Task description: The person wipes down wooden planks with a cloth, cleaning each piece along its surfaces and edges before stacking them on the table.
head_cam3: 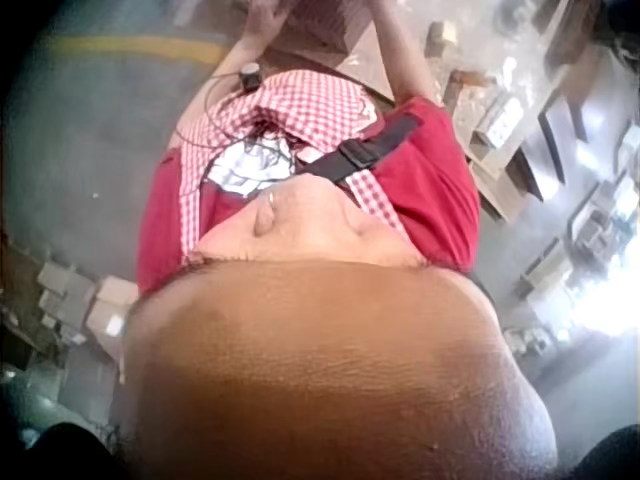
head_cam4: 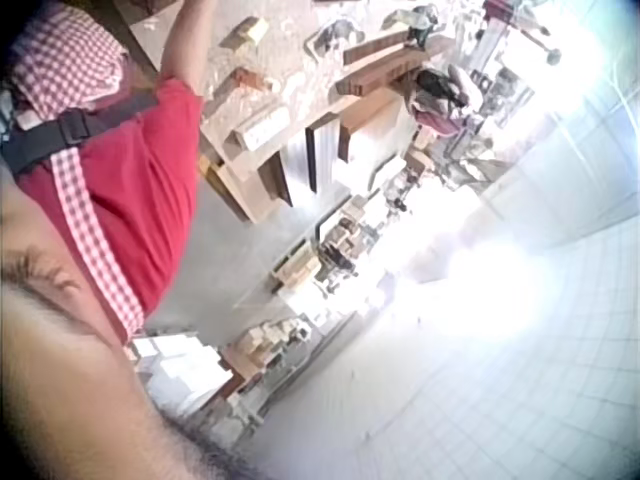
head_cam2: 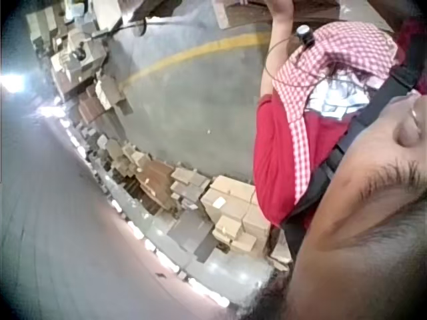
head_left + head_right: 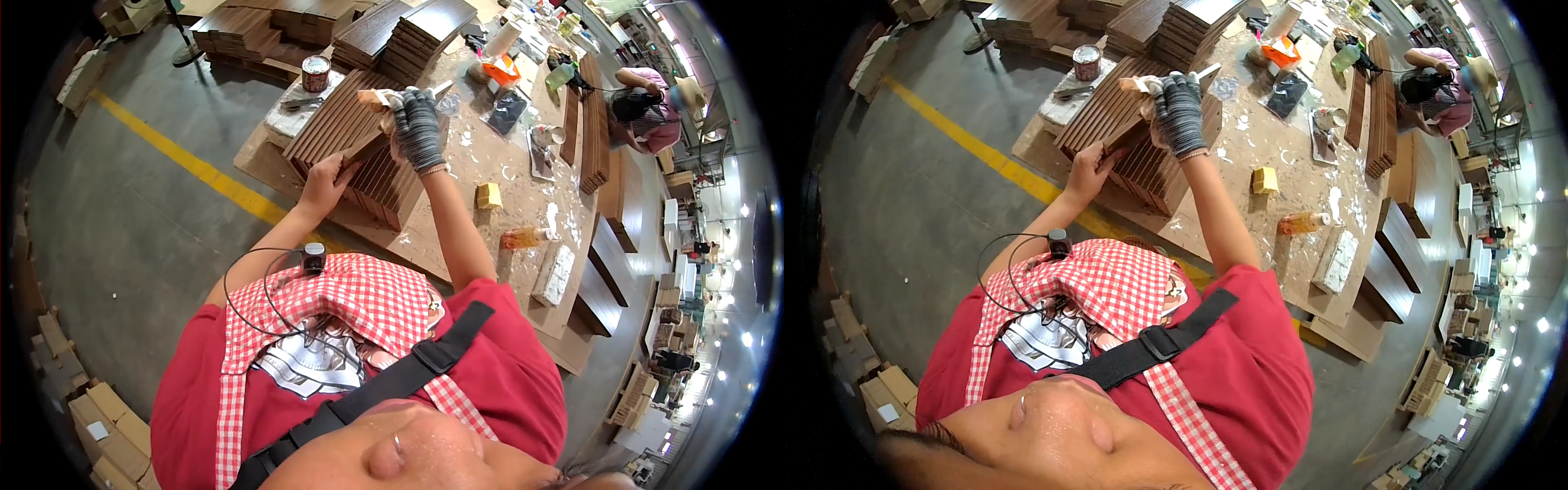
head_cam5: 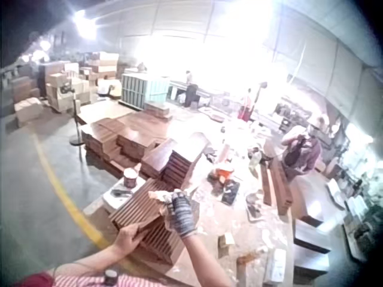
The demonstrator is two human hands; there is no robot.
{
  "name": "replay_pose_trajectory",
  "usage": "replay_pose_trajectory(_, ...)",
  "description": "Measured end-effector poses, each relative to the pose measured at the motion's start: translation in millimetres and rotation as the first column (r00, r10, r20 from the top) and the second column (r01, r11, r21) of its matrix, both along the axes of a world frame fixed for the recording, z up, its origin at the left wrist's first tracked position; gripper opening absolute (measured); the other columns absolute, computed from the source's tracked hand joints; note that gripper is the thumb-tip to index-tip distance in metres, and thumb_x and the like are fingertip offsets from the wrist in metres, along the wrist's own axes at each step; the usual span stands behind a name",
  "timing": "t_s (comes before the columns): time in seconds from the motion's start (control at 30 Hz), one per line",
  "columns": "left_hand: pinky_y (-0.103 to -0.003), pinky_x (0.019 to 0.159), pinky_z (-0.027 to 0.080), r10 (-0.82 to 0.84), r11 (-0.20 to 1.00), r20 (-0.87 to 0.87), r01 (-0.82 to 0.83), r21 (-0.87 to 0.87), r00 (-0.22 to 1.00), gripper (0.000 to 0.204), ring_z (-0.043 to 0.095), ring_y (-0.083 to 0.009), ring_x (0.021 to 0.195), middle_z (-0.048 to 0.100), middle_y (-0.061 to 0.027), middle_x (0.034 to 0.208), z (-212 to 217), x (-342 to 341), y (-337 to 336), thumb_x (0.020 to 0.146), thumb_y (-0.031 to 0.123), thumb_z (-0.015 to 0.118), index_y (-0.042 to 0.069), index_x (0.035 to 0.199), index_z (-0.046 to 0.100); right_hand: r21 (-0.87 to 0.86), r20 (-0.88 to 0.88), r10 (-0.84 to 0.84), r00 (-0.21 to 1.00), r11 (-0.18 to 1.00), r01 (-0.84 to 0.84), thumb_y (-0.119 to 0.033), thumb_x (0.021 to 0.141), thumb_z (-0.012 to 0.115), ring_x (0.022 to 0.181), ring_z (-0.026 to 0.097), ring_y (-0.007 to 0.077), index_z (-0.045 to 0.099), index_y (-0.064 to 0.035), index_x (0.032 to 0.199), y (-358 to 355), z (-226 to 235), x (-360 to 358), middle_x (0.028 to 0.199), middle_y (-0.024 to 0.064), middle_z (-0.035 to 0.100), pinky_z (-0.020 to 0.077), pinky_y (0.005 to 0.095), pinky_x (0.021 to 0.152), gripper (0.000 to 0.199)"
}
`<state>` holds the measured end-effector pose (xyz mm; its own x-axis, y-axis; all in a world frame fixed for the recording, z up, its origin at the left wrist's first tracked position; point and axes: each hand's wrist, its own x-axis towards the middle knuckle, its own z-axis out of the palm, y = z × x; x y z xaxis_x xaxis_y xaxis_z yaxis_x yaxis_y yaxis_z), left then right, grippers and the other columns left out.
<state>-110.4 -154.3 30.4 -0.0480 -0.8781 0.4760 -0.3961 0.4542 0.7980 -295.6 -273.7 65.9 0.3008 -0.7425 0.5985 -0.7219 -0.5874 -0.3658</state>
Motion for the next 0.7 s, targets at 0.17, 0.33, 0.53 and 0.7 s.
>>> replay_pose_trajectory(0.17,-0.043,0.072,0.047,0.001,0.999,-0.119,-0.007,-0.047,0.993,0.02,0.057,-0.0431,0.09,0.061,-0.0238,0.092,-49,8,-4,0.084,0.008,0.061,-0.002,0.1,0.058,-0.174,-0.281,-0.01,0.96,0.984,-0.04,-0.014,0.08,0.056,0.113,0.051,0.029,0.059,-0.0048,0.105,72,11,58,0.106,0.0142,0.059,0.0289,0.0453,0.109,0.027)
replay_pose_trajectory(0.33,-0.04,0.074,0.048,-0.021,1.0,-0.061,0.022,0.009,0.998,0.026,0.059,-0.041,0.092,0.062,-0.0211,0.096,7,15,28,0.085,0.009,0.059,0.001,0.11,0.059,-0.019,-0.179,0.121,0.976,0.992,-0.127,-0.018,0.08,0.06,0.119,0.048,0.0295,0.062,-0.0058,0.105,100,33,59,0.114,0.0147,0.058,0.0223,0.0473,0.113,0.028)
replay_pose_trajectory(0.53,-0.037,0.065,0.049,0.069,0.995,0.113,-0.077,0.065,0.991,0.029,0.063,-0.0376,0.077,0.064,-0.0201,0.088,18,26,43,0.09,0.019,0.06,0.003,0.114,0.06,-0.089,-0.043,-0.004,0.999,0.996,0.0,-0.02,0.088,0.055,0.126,0.043,0.0288,0.061,-0.0085,0.108,41,19,26,0.121,0.0116,0.057,0.0177,0.045,0.115,0.024)
replay_pose_trajectory(0.7,-0.036,0.063,0.049,0.084,0.996,0.061,-0.082,-0.028,0.995,0.034,0.063,-0.035,0.074,0.064,-0.0194,0.087,16,36,50,0.091,0.026,0.06,0.003,0.116,0.06,-0.286,0.033,-0.065,0.997,0.956,0.072,-0.018,0.088,0.055,0.12,0.046,0.0344,0.062,-0.0047,0.104,-12,34,-12,0.117,0.015,0.059,0.0281,0.0459,0.107,0.021)
